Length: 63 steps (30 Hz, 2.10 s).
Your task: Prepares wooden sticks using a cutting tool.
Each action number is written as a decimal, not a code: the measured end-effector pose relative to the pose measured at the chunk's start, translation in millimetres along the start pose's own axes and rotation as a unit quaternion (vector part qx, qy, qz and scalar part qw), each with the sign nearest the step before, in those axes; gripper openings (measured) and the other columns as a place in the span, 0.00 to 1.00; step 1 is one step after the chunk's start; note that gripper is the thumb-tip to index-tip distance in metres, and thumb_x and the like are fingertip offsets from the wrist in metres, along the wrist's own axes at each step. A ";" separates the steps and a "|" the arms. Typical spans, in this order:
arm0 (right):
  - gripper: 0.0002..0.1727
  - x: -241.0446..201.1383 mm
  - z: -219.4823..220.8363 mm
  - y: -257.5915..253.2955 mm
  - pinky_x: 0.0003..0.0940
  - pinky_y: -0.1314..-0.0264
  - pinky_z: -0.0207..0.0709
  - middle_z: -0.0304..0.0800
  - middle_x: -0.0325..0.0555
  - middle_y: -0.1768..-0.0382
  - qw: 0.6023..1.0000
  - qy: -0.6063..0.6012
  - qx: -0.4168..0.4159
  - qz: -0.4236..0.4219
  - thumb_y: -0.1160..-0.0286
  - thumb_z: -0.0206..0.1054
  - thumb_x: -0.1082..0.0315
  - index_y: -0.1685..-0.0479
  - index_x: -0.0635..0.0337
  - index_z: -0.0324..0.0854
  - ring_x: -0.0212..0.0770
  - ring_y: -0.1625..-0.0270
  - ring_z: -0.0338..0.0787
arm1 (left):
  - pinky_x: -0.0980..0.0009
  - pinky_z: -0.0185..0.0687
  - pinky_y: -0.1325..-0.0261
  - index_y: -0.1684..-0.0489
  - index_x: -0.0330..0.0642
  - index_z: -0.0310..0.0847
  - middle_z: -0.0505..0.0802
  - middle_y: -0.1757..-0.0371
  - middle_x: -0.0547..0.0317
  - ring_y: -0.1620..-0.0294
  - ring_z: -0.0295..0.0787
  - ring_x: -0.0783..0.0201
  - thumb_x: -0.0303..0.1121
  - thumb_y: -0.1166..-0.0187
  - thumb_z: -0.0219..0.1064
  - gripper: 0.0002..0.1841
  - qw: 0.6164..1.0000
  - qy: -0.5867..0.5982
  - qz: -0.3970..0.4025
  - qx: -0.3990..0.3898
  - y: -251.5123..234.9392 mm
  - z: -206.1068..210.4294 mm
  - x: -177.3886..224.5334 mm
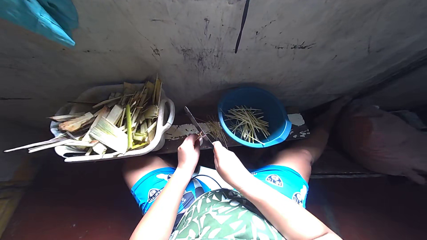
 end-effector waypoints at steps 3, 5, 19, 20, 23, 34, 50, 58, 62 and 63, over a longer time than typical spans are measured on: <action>0.18 0.8 1.0 0.1 0.43 0.48 0.85 0.89 0.57 0.53 1.000 0.000 0.007 -0.002 0.09 0.45 0.69 0.30 0.66 0.71 0.52 0.52 0.93 | 0.51 0.89 0.41 0.52 0.33 0.92 0.97 0.53 0.44 0.50 0.97 0.50 0.31 0.19 0.67 0.11 1.000 0.000 0.002 0.002 0.5 -0.7 0.7; 0.18 0.4 0.7 -0.1 0.44 0.48 0.85 0.89 0.57 0.53 1.000 0.001 0.002 0.002 0.08 0.45 0.69 0.30 0.66 0.71 0.52 0.51 0.93 | 0.52 0.89 0.40 0.51 0.33 0.92 0.97 0.52 0.44 0.49 0.97 0.50 0.31 0.19 0.67 0.11 1.000 0.001 -0.001 -0.003 0.5 -0.9 0.7; 0.16 -0.4 2.8 -3.1 0.46 0.45 0.84 0.87 0.57 0.51 0.992 0.050 -0.100 0.056 0.07 0.42 0.69 0.30 0.62 0.66 0.53 0.46 0.92 | 0.55 0.89 0.40 0.53 0.33 0.92 0.97 0.55 0.45 0.50 0.97 0.52 0.29 0.20 0.68 0.10 1.000 0.012 -0.001 0.029 2.1 -0.5 -4.7; 0.16 0.2 4.2 -2.6 0.46 0.45 0.84 0.87 0.57 0.50 0.992 0.055 -0.102 0.058 0.08 0.43 0.69 0.29 0.62 0.66 0.53 0.46 0.92 | 0.56 0.89 0.40 0.53 0.33 0.93 0.97 0.55 0.46 0.50 0.97 0.53 0.29 0.20 0.68 0.09 0.999 0.011 -0.001 0.031 2.0 -1.0 -5.3; 0.18 0.2 3.7 -1.5 0.47 0.43 0.84 0.87 0.57 0.47 0.990 0.064 -0.108 0.068 0.09 0.44 0.71 0.26 0.62 0.66 0.53 0.43 0.92 | 0.57 0.89 0.39 0.53 0.33 0.93 0.97 0.55 0.45 0.49 0.97 0.53 0.27 0.20 0.68 0.09 0.999 0.012 0.010 0.037 2.6 -0.4 -4.5; 0.19 30.2 35.9 -1.3 0.51 0.42 0.83 0.86 0.61 0.45 0.982 0.074 -0.148 0.092 0.08 0.41 0.71 0.24 0.64 0.64 0.58 0.42 0.91 | 0.59 0.89 0.40 0.53 0.32 0.92 0.97 0.56 0.45 0.51 0.96 0.55 0.26 0.18 0.66 0.09 0.999 0.021 -0.001 0.043 0.5 -4.2 -11.0; 0.18 61.2 64.3 -2.5 0.54 0.43 0.84 0.87 0.61 0.50 0.970 0.079 -0.200 0.115 0.09 0.43 0.73 0.25 0.61 0.63 0.60 0.42 0.91 | 0.55 0.88 0.40 0.36 0.41 0.88 0.95 0.46 0.48 0.49 0.94 0.56 0.42 0.22 0.75 0.20 0.993 0.040 -0.088 -0.061 -14.4 0.5 -17.5; 0.18 58.3 63.5 -1.6 0.53 0.42 0.84 0.87 0.60 0.49 0.967 0.086 -0.208 0.123 0.09 0.42 0.73 0.25 0.61 0.62 0.59 0.41 0.91 | 0.54 0.84 0.48 0.41 0.52 0.93 0.91 0.55 0.54 0.58 0.87 0.58 0.44 0.25 0.78 0.17 0.982 0.048 -0.121 -0.139 -39.5 13.8 -13.1; 0.18 58.8 63.5 -1.5 0.53 0.42 0.84 0.87 0.60 0.49 0.967 0.085 -0.206 0.124 0.09 0.42 0.73 0.25 0.61 0.63 0.59 0.41 0.91 | 0.56 0.84 0.46 0.48 0.49 0.95 0.91 0.54 0.55 0.56 0.88 0.59 0.42 0.24 0.78 0.12 0.980 0.057 -0.125 -0.147 -41.6 16.0 -13.9; 0.18 58.8 64.0 -1.5 0.54 0.42 0.83 0.87 0.60 0.49 0.967 0.085 -0.206 0.123 0.09 0.42 0.73 0.25 0.61 0.63 0.60 0.41 0.91 | 0.56 0.84 0.47 0.49 0.49 0.95 0.91 0.54 0.55 0.57 0.88 0.60 0.42 0.24 0.78 0.12 0.980 0.059 -0.124 -0.145 -40.9 15.8 -14.5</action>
Point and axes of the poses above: each hand's wrist, its own y-axis away from the middle knuckle, its own z-axis out of the palm, x = y × z, the point moved 5 cm from there along -y, towards the middle knuckle
